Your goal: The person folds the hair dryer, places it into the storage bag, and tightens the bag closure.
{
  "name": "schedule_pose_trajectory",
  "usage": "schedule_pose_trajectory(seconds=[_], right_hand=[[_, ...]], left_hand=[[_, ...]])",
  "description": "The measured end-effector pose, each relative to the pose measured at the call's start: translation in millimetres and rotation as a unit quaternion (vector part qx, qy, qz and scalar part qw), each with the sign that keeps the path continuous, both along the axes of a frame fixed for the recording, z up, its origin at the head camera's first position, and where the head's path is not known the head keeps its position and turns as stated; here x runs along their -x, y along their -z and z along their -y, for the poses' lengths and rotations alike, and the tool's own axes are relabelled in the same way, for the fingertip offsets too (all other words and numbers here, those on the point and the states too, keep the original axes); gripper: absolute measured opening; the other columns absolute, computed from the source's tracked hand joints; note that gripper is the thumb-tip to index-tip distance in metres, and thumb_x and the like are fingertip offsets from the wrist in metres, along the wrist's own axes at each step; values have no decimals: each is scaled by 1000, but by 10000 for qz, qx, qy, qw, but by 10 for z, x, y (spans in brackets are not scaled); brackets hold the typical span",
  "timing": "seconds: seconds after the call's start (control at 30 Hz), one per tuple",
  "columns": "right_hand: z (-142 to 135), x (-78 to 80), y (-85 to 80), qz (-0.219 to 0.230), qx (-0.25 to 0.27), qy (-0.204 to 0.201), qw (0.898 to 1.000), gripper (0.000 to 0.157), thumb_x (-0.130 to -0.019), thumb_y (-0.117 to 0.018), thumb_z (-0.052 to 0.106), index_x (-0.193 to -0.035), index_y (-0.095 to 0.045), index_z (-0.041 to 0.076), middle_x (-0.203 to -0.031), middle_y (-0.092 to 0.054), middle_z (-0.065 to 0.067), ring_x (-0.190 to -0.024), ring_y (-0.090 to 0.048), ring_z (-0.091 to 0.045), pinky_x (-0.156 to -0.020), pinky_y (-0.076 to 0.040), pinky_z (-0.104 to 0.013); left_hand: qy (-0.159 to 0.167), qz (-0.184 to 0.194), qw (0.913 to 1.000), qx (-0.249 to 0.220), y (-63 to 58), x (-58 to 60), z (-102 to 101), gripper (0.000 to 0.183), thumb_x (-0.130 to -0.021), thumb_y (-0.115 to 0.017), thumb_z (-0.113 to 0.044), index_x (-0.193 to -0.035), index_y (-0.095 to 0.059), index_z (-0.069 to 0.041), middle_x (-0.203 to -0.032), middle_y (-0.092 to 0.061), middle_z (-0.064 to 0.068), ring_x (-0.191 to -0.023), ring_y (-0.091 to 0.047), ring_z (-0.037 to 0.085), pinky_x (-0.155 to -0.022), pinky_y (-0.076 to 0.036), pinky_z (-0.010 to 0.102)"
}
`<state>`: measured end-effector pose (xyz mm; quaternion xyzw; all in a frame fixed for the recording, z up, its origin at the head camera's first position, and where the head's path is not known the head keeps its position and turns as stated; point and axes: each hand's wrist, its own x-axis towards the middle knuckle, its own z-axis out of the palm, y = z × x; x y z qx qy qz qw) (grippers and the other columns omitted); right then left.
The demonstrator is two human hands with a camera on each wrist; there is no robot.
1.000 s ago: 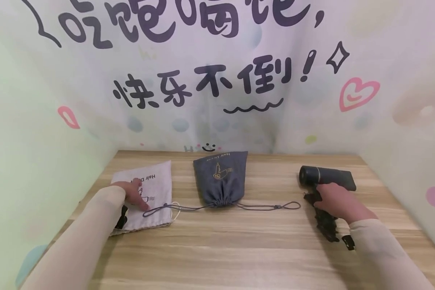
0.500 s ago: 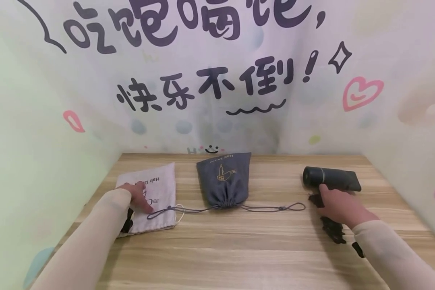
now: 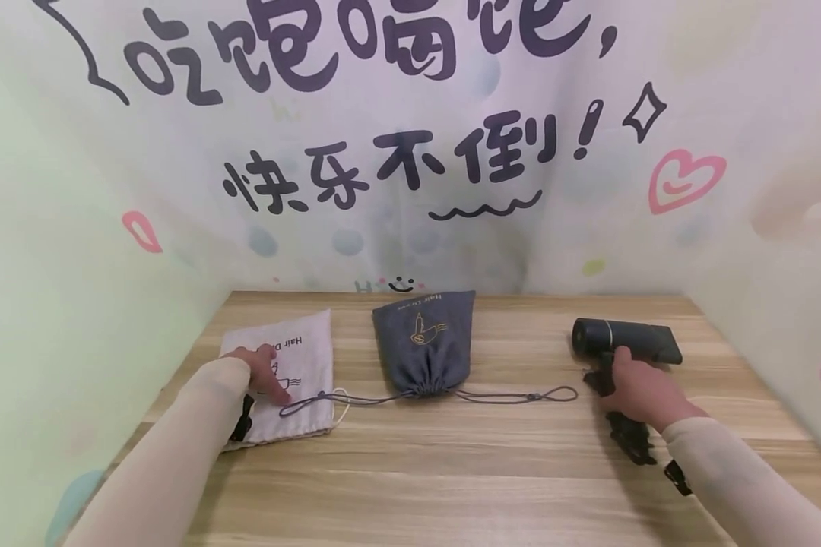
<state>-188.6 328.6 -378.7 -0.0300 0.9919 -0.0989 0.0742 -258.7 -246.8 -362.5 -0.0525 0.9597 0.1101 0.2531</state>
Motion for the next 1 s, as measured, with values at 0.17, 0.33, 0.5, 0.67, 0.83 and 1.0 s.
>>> schedule_pose_trajectory(seconds=[0.17, 0.33, 0.5, 0.67, 0.83, 1.0], right_hand=[[62, 12, 7, -38, -45, -2, 10000, 74, -74, -85, 27, -107, -42, -23, -81, -61, -23, -71, -61, -33, -66, -51, -52], [102, 23, 15, -39, -81, 21, 10000, 53, -75, -82, 21, -97, -50, -15, -77, -57, -16, -65, -57, -29, -61, -50, -47], [77, 27, 29, 36, -6, 24, 10000, 54, -74, -84, 25, -95, -52, -13, -77, -57, -14, -65, -56, -27, -61, -50, -45], [37, 34, 48, 134, 14, 9, 9999, 58, -75, -83, 23, -101, -49, -16, -81, -60, -18, -68, -58, -29, -63, -51, -48], [47, 70, 51, 84, 18, -81, 9999, 54, -74, -80, 15, -101, -46, -18, -82, -61, -23, -68, -60, -31, -65, -52, -49], [-22, 55, 51, -59, 31, -154, 9999, 34, -81, -73, 15, -90, -51, -9, -75, -56, -14, -63, -53, -27, -59, -47, -43]], left_hand=[[-40, -55, 10000, 5, 24, -18, 61, 106, -65, -90, -47, -143, -36, 1, -129, -39, 41, -113, -46, 45, -91, -45, 55], [-94, -83, 9999, -69, 52, -58, 82, 108, -64, -90, -48, -143, -36, 1, -129, -38, 40, -112, -46, 44, -91, -45, 55], [-59, -141, 9999, -33, 60, -57, 74, 107, -63, -90, -49, -143, -37, 0, -128, -39, 40, -111, -46, 44, -90, -45, 57], [32, -142, 9999, 38, 93, 7, 96, 109, -60, -90, -52, -142, -39, -1, -128, -41, 38, -110, -47, 44, -90, -45, 56], [-24, -65, 10000, 32, 43, 10, 122, 110, -60, -91, -52, -142, -38, -1, -128, -40, 38, -110, -47, 43, -91, -45, 54], [50, -57, 9999, 78, 8, 12, 92, 108, -62, -90, -51, -143, -38, -2, -128, -40, 38, -110, -47, 43, -92, -45, 54]])
